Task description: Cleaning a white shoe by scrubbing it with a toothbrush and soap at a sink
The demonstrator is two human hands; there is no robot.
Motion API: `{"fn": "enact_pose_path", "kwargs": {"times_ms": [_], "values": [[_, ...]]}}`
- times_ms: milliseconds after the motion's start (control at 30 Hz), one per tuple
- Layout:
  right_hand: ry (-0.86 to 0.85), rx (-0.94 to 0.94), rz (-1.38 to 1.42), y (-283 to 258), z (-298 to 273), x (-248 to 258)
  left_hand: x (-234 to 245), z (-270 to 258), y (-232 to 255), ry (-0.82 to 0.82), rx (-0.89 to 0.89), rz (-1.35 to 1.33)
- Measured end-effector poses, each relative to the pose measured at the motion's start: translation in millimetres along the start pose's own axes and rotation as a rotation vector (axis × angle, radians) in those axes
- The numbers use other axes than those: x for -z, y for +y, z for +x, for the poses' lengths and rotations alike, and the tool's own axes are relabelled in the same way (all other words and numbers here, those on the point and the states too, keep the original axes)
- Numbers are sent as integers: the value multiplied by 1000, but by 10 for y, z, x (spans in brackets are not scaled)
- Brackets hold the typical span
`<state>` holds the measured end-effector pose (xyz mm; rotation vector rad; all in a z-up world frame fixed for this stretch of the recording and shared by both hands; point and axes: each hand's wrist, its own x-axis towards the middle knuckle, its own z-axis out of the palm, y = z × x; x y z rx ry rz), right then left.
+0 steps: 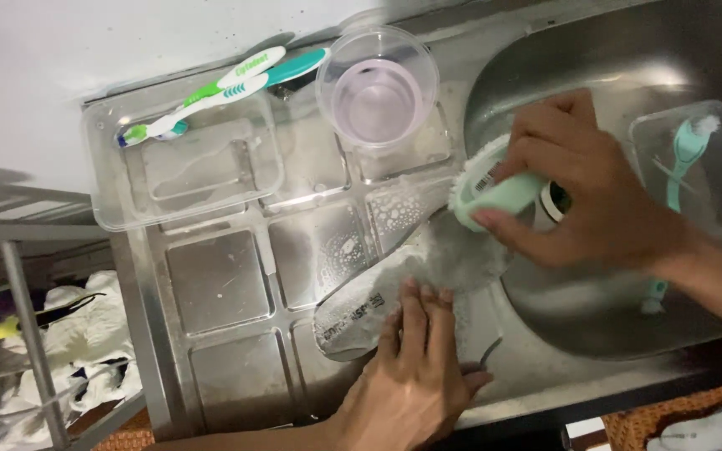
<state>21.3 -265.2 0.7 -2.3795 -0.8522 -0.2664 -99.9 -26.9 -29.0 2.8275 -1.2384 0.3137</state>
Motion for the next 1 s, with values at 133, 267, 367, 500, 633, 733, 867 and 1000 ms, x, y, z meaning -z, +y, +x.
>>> {"fn": "enact_pose_path", "kwargs": {"times_ms": [133,267,367,500,633,733,867,1000], "values": [[-113,109,294,-34,-69,-49,56,42,-88,51,-3,-77],[-160,135,280,124,-35,-77,78,54,-134,49,-47,-124],[-21,24,142,238,-8,-10,32,28,-99,13,-14,-216],[101,179,173,-20,-3,19,35,41,-121,85,-23,-243],[-1,360,323,-51,-21,-127,16,51,-100,54,29,-314],[22,209,284,259,-53,-92,84,65,-148,62,-61,-254],[158,60,80,733,-170,-65,133,123,-214,106,-95,-280],[261,-111,191,581,-73,-1,219,222,-424,32,-137,-301]]}}
